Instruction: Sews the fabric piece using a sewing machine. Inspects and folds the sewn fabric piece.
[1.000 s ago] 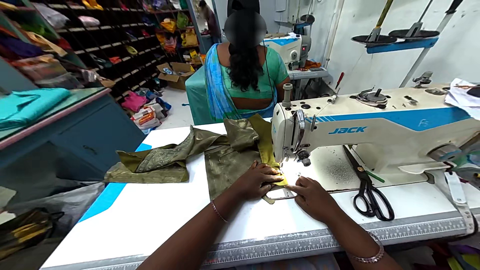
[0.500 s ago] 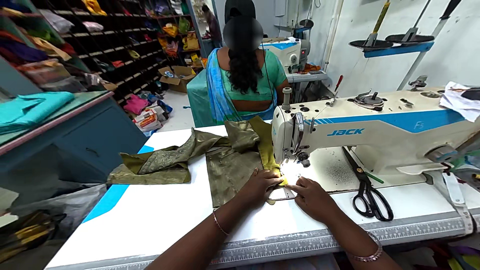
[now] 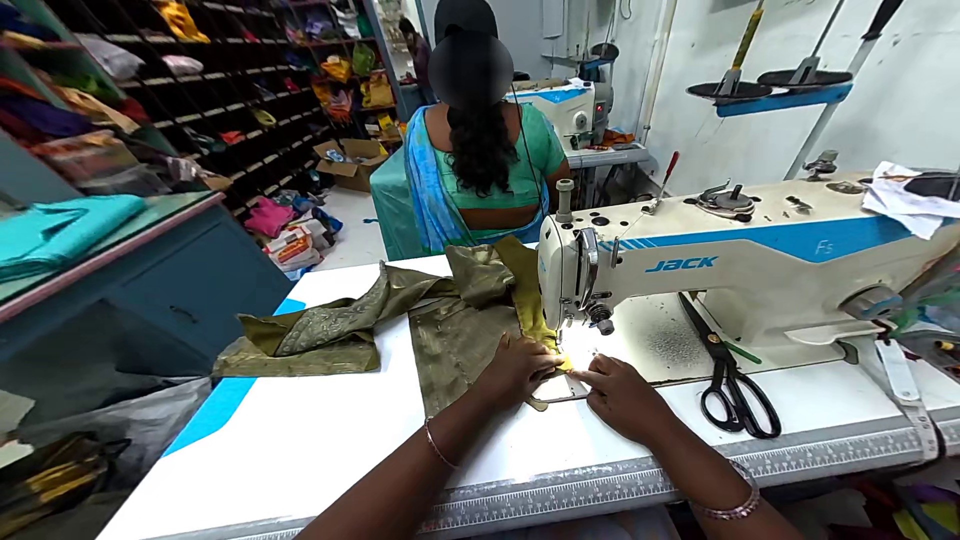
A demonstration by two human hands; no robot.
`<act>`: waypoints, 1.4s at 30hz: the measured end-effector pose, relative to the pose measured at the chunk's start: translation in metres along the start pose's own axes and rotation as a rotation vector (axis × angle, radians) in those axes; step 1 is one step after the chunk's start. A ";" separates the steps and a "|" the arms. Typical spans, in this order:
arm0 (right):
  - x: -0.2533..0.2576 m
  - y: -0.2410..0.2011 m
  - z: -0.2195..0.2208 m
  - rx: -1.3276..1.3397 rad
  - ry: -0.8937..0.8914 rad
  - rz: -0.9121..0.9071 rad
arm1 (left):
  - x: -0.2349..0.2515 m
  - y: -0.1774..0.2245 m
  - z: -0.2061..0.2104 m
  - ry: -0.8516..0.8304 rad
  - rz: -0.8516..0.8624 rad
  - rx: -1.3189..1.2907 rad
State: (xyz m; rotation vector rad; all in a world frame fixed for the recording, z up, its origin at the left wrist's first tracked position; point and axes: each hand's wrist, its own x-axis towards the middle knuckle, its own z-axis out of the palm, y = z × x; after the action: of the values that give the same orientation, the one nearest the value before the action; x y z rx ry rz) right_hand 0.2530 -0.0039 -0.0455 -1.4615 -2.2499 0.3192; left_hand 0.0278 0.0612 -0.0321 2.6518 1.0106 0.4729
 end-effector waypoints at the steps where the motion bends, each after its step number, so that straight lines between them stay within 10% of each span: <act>1: 0.000 -0.001 -0.001 0.005 -0.005 0.005 | -0.003 0.003 -0.001 0.002 0.037 0.053; 10: -0.005 -0.002 0.002 0.036 0.212 0.099 | -0.006 -0.007 0.006 0.080 0.073 -0.025; 36: 0.003 -0.003 0.001 -0.095 0.031 0.069 | 0.003 -0.039 -0.001 -0.015 0.194 -0.130; 42: 0.006 -0.014 -0.010 -0.024 -0.034 0.324 | 0.010 -0.044 -0.003 -0.025 0.164 -0.144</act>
State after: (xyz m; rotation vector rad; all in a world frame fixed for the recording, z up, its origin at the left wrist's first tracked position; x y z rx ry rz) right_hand 0.2449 -0.0045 -0.0292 -1.8476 -2.0434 0.4195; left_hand 0.0078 0.0998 -0.0428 2.6147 0.7266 0.5246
